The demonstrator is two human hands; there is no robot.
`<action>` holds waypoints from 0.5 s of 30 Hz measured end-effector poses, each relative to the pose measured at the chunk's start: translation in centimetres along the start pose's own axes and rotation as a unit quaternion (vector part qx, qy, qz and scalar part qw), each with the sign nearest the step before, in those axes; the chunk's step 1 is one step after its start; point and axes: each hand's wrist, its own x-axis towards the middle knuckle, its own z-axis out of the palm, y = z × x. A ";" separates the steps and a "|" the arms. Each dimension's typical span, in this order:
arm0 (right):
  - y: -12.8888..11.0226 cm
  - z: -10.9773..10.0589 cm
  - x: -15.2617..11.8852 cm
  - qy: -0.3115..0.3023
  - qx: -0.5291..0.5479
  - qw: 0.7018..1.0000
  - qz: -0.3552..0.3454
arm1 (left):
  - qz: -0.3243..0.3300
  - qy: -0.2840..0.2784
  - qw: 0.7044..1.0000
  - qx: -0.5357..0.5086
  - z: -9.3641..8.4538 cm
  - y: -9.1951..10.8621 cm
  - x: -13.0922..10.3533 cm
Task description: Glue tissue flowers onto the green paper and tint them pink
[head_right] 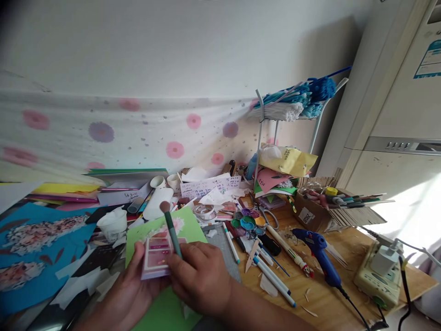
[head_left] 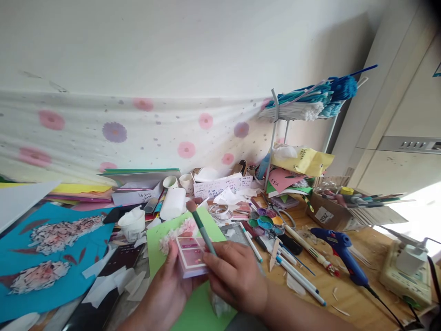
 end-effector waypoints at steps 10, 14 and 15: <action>15.3 -3.0 2.9 -0.304 -0.268 0.875 0.264 | 0.092 0.164 0.951 0.245 -2.5 6.1 -3.3; 19.0 -1.1 1.8 -0.371 -0.280 0.829 0.312 | 0.045 0.235 0.941 0.240 -5.3 5.1 -5.4; 19.5 -0.7 1.5 -0.385 -0.277 0.818 0.324 | 0.039 0.238 0.942 0.234 -5.9 4.7 -5.9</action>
